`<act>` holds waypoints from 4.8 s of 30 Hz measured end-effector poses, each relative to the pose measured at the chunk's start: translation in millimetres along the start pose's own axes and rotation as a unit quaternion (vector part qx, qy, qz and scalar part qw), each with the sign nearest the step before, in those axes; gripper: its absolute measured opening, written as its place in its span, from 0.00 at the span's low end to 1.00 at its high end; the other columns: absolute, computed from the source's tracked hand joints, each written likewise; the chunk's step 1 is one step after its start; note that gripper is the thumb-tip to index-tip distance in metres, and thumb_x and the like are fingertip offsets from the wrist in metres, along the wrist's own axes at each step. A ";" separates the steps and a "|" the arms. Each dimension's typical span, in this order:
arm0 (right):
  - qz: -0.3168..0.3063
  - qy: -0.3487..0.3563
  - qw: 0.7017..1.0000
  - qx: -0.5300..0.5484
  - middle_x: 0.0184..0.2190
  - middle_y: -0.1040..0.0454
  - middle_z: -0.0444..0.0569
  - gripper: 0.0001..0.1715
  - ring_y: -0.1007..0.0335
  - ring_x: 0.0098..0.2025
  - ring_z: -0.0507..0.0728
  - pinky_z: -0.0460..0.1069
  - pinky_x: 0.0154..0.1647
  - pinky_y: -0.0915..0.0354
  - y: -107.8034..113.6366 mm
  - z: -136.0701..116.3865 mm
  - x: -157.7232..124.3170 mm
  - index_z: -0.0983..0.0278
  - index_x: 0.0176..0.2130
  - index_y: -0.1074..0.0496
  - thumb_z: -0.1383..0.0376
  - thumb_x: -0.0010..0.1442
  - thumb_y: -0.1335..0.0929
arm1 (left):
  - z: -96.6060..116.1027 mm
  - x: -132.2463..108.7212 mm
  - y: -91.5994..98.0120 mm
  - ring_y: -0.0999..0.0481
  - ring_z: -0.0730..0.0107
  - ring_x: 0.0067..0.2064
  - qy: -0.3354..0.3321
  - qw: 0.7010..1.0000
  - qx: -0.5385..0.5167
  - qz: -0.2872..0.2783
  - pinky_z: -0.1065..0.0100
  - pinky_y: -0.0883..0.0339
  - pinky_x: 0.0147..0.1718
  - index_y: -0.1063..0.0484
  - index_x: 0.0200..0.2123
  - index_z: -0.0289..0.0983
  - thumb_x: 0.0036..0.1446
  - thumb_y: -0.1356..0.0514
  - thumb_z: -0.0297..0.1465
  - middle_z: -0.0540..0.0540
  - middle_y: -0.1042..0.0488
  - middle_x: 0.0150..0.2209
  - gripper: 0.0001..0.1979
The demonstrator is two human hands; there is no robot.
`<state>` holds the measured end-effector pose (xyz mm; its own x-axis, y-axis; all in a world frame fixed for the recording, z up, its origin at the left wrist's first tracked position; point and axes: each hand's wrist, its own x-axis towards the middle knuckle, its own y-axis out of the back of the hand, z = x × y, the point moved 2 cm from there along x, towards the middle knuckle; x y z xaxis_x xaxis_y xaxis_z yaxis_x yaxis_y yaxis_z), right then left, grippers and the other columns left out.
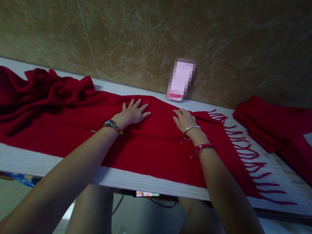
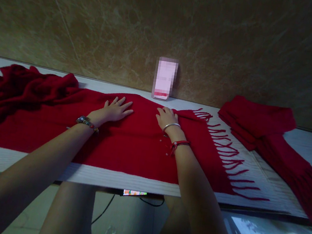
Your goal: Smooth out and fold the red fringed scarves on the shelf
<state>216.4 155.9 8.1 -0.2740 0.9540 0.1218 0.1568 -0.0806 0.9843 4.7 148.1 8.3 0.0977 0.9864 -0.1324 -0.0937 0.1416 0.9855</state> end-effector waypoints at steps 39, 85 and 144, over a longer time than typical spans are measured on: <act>-0.070 -0.096 0.993 -0.011 0.68 0.55 0.55 0.40 0.61 0.67 0.72 0.72 0.61 0.55 -2.4 23.8 18.0 0.57 0.65 0.48 0.43 0.60 0.44 | -8.2 -15.9 1.5 0.61 0.34 0.66 0.000 0.999 0.033 0.002 0.32 0.56 0.56 0.55 0.66 0.45 0.61 0.60 0.51 0.41 0.59 0.69 0.33; -0.052 -0.114 0.992 -0.024 0.68 0.52 0.49 0.33 0.59 0.68 0.65 0.68 0.63 0.56 -3.6 44.7 21.5 0.57 0.64 0.46 0.50 0.65 0.46 | -89.5 15.2 70.3 0.25 0.56 0.45 0.091 0.985 0.083 0.119 0.64 0.32 0.40 0.27 0.45 0.33 0.54 0.50 0.28 0.38 0.24 0.44 0.18; -0.076 -0.120 0.988 -0.061 0.67 0.52 0.47 0.30 0.58 0.68 0.61 0.67 0.63 0.55 9.7 46.9 -77.4 0.54 0.65 0.48 0.56 0.66 0.49 | -68.3 -28.5 2.7 0.54 0.58 0.67 -0.058 0.997 0.050 0.029 0.50 0.56 0.62 0.50 0.65 0.40 0.64 0.60 0.41 0.44 0.54 0.68 0.28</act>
<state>283.6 94.9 2.3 -0.0509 0.9975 -0.0482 0.0114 0.0489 0.9987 -66.0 126.1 7.5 0.2098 0.9754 -0.0677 -0.0045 0.0702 0.9975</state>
